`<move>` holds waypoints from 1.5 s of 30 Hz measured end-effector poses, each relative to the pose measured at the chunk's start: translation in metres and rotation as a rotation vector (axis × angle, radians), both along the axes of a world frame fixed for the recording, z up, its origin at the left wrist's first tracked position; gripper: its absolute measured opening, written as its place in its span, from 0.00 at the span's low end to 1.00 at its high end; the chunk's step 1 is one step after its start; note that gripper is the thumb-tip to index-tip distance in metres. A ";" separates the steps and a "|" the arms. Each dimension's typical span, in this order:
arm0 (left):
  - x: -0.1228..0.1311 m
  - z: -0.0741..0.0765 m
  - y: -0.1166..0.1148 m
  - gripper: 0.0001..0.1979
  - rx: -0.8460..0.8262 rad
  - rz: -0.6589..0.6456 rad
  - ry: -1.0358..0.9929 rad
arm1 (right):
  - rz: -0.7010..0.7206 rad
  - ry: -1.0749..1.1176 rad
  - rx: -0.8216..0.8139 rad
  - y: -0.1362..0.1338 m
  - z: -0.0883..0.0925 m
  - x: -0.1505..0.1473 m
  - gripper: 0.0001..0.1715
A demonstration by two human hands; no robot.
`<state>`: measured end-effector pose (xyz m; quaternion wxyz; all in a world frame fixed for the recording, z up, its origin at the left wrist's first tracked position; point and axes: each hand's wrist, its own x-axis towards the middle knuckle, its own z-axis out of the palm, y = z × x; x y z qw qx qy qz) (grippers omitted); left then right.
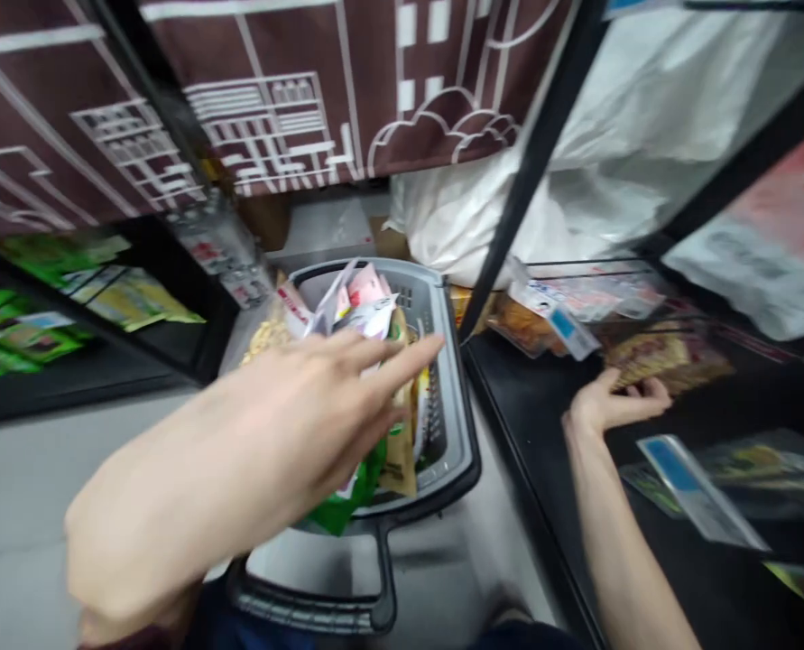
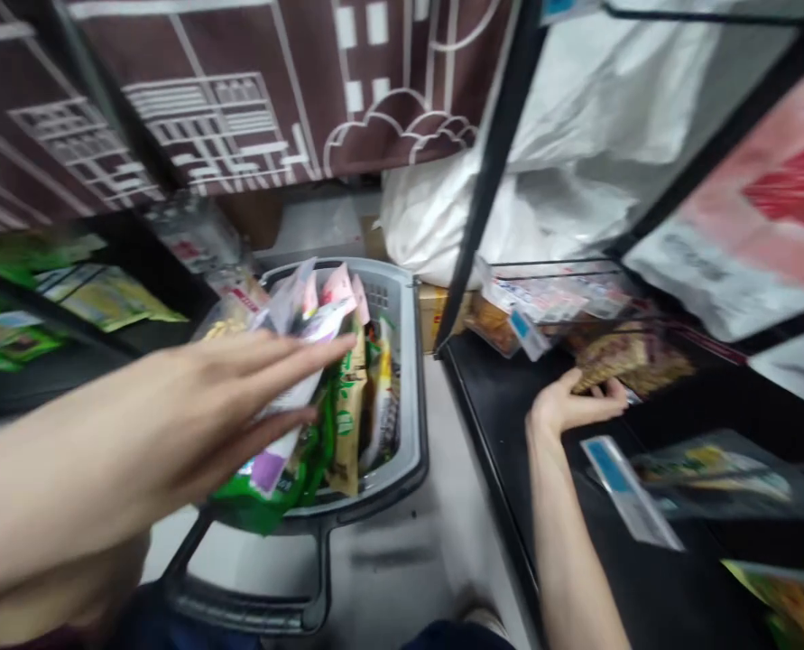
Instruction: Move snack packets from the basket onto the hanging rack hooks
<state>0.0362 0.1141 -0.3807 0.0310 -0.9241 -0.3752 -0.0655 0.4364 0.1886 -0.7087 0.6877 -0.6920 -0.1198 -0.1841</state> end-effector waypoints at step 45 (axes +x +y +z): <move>-0.062 0.027 0.047 0.24 0.116 0.190 -0.839 | 1.801 -0.289 -0.067 -0.023 0.294 -0.324 0.38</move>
